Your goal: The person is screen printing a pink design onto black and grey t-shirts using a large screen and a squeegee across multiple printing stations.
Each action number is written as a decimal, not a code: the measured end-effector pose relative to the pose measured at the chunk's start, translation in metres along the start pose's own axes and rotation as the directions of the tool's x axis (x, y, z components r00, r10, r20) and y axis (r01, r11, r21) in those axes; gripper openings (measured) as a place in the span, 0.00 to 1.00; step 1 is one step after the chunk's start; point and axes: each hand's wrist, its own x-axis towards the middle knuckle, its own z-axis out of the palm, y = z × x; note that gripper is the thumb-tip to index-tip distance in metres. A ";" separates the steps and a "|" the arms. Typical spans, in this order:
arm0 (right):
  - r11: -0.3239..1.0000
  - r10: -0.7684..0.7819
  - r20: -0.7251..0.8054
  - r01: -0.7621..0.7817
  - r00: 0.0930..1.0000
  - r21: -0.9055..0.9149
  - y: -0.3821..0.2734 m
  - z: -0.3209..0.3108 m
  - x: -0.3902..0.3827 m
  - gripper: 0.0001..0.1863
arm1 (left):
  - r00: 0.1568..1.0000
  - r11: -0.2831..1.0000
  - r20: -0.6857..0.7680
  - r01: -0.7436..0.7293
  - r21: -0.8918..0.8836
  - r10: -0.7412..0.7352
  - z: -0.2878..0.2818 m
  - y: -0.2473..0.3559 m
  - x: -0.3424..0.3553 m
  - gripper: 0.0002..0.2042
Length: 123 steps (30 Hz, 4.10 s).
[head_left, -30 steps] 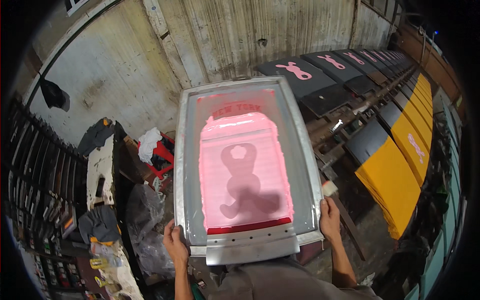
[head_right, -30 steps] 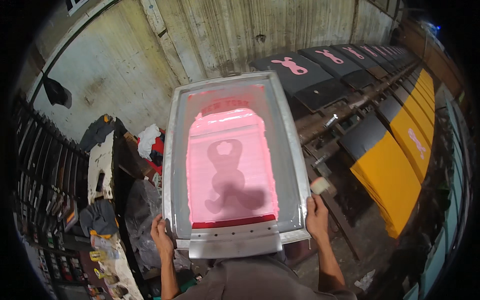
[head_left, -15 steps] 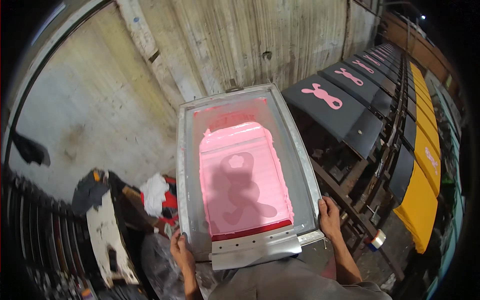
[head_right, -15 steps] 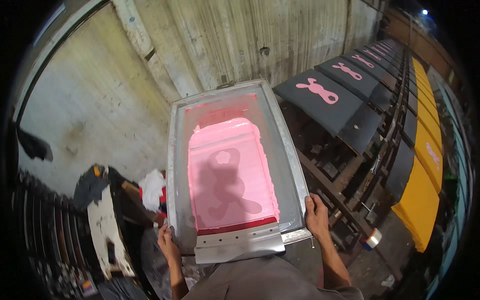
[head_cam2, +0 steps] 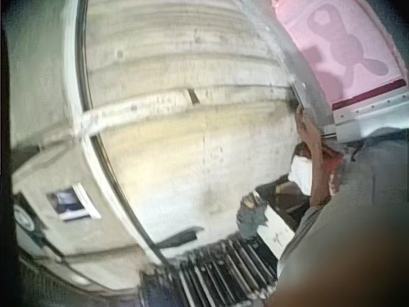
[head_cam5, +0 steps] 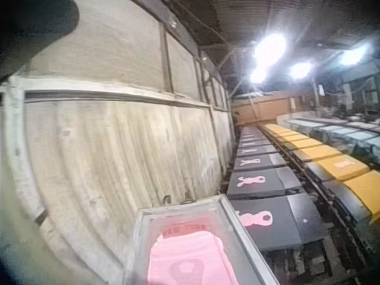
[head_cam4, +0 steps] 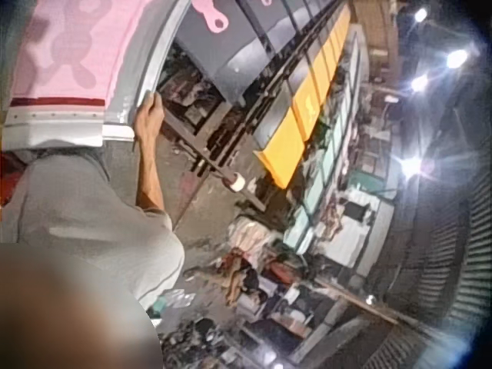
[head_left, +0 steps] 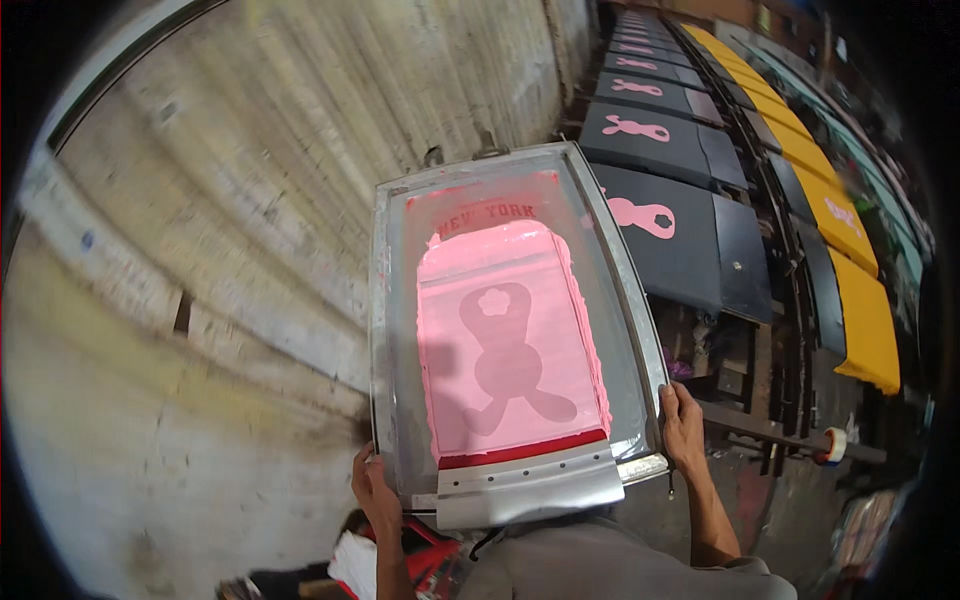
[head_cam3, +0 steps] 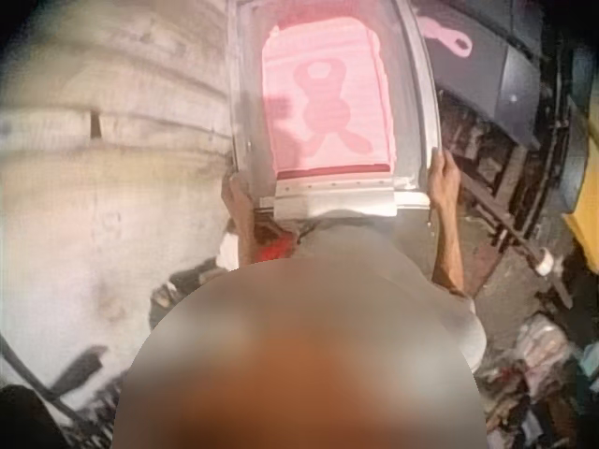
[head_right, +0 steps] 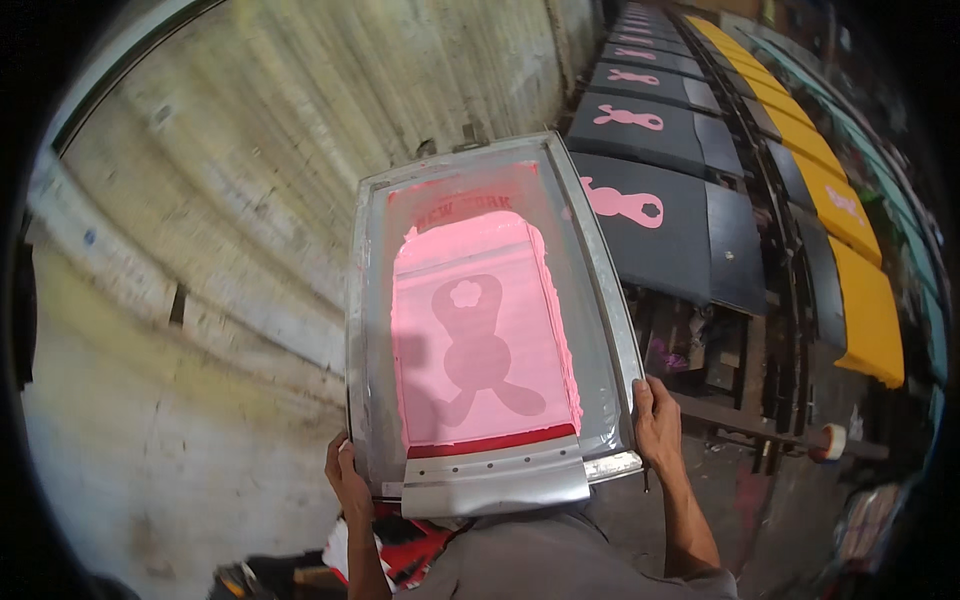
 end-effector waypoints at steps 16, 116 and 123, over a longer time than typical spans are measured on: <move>0.967 0.235 -0.483 -0.151 0.843 0.205 -0.065 0.147 0.098 0.24 | 0.831 0.927 0.469 -0.369 0.064 0.298 0.173 0.017 0.369 0.17; 0.574 0.381 -0.834 -0.809 0.399 -0.125 -0.081 0.127 0.254 0.19 | -0.994 0.050 0.071 -0.067 -0.996 0.081 0.753 0.167 0.234 0.17; 0.568 0.226 -0.913 -0.808 0.338 -0.158 0.002 0.036 0.259 0.15 | -0.973 0.085 0.141 -0.127 -0.988 0.183 0.823 0.151 0.133 0.14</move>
